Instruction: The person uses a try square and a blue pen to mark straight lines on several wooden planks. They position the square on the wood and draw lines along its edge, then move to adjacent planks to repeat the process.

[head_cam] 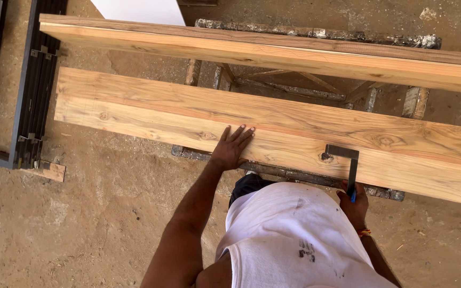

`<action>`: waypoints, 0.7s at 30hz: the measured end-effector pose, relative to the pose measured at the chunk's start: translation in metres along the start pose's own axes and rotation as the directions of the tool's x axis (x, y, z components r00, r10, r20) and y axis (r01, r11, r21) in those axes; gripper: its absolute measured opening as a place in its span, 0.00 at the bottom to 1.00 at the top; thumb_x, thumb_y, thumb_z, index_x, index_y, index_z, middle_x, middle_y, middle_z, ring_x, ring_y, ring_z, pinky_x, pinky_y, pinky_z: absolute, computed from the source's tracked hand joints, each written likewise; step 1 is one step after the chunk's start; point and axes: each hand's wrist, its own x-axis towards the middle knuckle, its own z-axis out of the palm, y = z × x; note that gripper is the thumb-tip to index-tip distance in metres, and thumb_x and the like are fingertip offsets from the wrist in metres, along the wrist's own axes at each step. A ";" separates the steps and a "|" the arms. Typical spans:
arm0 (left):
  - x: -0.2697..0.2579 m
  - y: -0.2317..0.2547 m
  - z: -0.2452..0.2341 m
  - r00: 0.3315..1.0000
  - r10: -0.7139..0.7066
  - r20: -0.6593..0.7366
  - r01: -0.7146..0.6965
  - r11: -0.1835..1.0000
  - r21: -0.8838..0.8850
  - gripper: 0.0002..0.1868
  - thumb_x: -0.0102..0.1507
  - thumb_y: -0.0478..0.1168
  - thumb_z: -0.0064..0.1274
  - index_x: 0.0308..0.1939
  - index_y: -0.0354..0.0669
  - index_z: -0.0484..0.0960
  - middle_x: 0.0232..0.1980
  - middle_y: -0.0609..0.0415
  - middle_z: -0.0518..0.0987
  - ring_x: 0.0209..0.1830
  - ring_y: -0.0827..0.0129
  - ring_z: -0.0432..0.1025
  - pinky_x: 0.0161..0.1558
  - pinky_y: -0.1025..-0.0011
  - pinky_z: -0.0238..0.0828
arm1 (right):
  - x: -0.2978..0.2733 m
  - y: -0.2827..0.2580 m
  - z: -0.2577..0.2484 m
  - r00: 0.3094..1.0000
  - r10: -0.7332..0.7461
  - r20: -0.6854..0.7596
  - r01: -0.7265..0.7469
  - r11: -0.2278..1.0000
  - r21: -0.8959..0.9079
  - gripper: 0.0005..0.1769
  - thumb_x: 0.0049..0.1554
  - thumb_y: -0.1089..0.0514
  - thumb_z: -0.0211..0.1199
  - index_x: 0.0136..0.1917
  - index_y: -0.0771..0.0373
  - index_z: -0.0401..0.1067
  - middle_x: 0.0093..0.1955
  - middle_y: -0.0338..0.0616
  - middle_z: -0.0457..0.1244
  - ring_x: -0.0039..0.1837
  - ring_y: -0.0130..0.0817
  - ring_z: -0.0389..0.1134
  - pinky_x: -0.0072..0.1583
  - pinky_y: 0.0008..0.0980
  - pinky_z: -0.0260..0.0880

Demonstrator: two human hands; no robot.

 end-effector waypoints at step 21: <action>0.003 0.005 -0.006 0.975 -0.219 -0.046 0.194 0.929 -0.316 0.54 0.55 0.39 0.62 0.80 0.54 0.47 0.85 0.62 0.39 0.85 0.62 0.33 0.79 0.43 0.28 | 0.004 -0.072 -0.037 1.000 0.026 -0.002 -0.025 0.938 -0.346 0.13 0.58 0.67 0.64 0.57 0.65 0.74 0.48 0.50 0.72 0.43 0.44 0.75 0.45 0.40 0.74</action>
